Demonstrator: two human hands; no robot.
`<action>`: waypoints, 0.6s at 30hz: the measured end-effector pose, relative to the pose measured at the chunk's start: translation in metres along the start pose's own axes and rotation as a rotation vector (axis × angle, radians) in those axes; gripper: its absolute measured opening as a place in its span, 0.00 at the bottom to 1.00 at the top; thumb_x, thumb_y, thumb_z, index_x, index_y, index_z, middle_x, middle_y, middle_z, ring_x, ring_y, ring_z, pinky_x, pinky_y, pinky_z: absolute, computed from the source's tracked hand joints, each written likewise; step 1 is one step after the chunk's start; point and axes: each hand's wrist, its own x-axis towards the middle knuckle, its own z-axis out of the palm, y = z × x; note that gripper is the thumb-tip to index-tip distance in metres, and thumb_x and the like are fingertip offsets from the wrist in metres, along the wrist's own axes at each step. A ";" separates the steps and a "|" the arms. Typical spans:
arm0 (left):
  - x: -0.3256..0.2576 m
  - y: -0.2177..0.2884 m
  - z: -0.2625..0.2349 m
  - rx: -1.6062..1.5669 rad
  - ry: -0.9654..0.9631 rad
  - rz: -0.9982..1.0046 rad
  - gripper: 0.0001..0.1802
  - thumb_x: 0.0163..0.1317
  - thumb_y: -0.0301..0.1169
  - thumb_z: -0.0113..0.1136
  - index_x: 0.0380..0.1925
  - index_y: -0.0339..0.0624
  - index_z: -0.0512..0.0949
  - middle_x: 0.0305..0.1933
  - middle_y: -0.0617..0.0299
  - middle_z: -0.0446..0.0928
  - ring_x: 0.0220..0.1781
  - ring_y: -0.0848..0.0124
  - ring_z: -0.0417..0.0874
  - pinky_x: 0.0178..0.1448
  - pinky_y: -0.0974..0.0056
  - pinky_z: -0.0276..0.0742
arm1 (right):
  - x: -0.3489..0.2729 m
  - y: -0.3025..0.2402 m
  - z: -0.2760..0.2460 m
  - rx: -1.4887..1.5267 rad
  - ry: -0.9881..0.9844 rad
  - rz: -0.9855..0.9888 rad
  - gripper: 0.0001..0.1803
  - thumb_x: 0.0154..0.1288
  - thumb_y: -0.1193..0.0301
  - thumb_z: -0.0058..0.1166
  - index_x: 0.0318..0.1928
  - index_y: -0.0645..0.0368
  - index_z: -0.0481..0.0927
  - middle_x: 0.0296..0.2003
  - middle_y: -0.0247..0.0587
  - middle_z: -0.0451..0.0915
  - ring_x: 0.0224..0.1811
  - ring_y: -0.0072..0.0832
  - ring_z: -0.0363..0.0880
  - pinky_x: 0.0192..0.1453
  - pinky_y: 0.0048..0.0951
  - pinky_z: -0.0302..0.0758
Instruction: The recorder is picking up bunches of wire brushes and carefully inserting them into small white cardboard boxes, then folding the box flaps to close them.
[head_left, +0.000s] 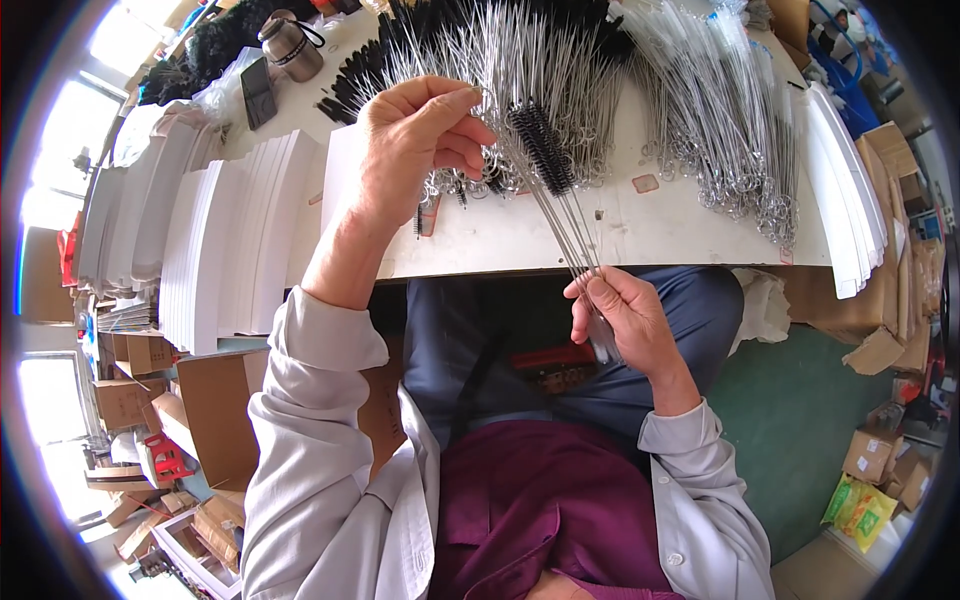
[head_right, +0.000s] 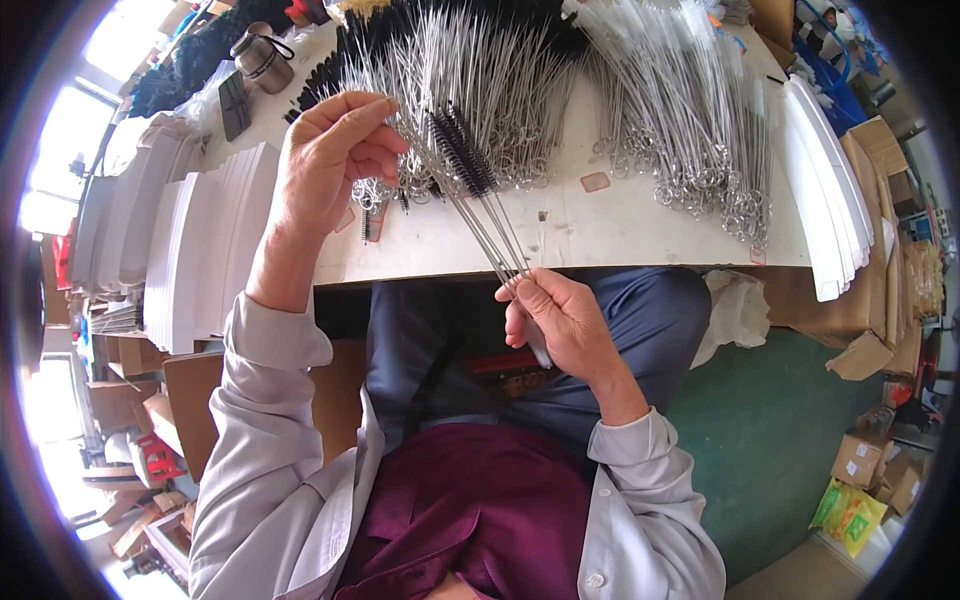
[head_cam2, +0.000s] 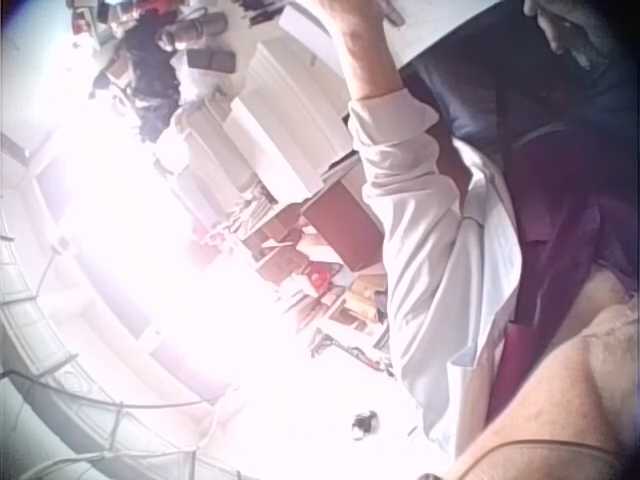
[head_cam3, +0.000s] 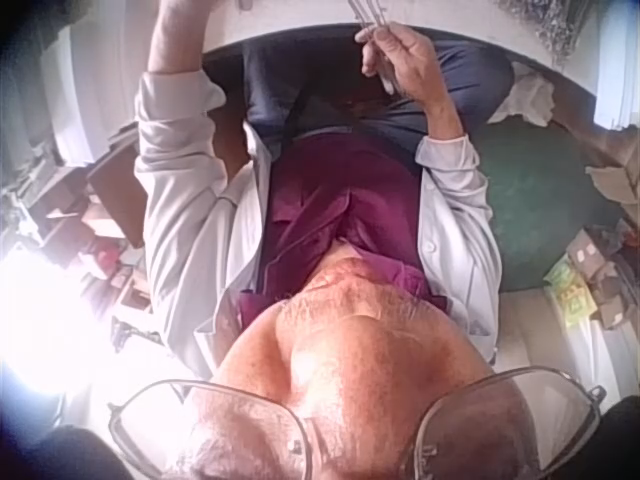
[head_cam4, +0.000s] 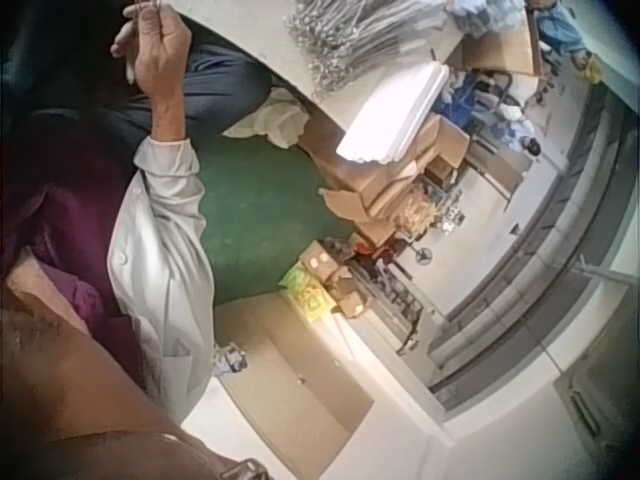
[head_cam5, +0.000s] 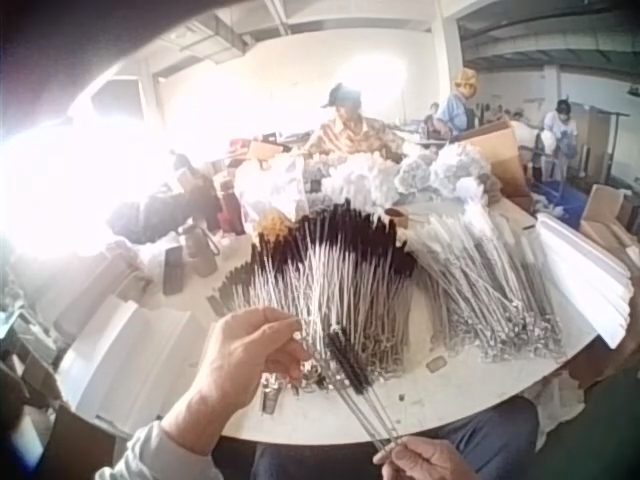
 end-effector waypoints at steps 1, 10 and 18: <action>0.000 0.000 -0.001 0.001 0.002 0.000 0.12 0.75 0.33 0.60 0.46 0.33 0.84 0.31 0.53 0.87 0.24 0.71 0.87 0.32 0.69 0.86 | 0.000 0.000 0.000 0.004 -0.001 0.003 0.18 0.86 0.63 0.44 0.49 0.67 0.81 0.29 0.35 0.81 0.29 0.19 0.79 0.37 0.24 0.80; -0.003 -0.001 0.003 -0.005 0.030 0.048 0.12 0.75 0.33 0.61 0.45 0.33 0.84 0.31 0.53 0.87 0.25 0.71 0.87 0.32 0.68 0.86 | -0.001 0.001 0.000 -0.034 0.037 0.049 0.19 0.87 0.61 0.43 0.48 0.64 0.81 0.25 0.30 0.78 0.21 0.15 0.72 0.26 0.19 0.70; -0.010 0.004 0.016 0.085 0.080 0.153 0.10 0.73 0.29 0.62 0.43 0.30 0.82 0.29 0.54 0.86 0.25 0.74 0.86 0.30 0.71 0.83 | -0.003 0.000 0.000 -0.078 0.076 0.019 0.21 0.87 0.59 0.41 0.47 0.63 0.82 0.22 0.29 0.75 0.18 0.13 0.68 0.23 0.18 0.65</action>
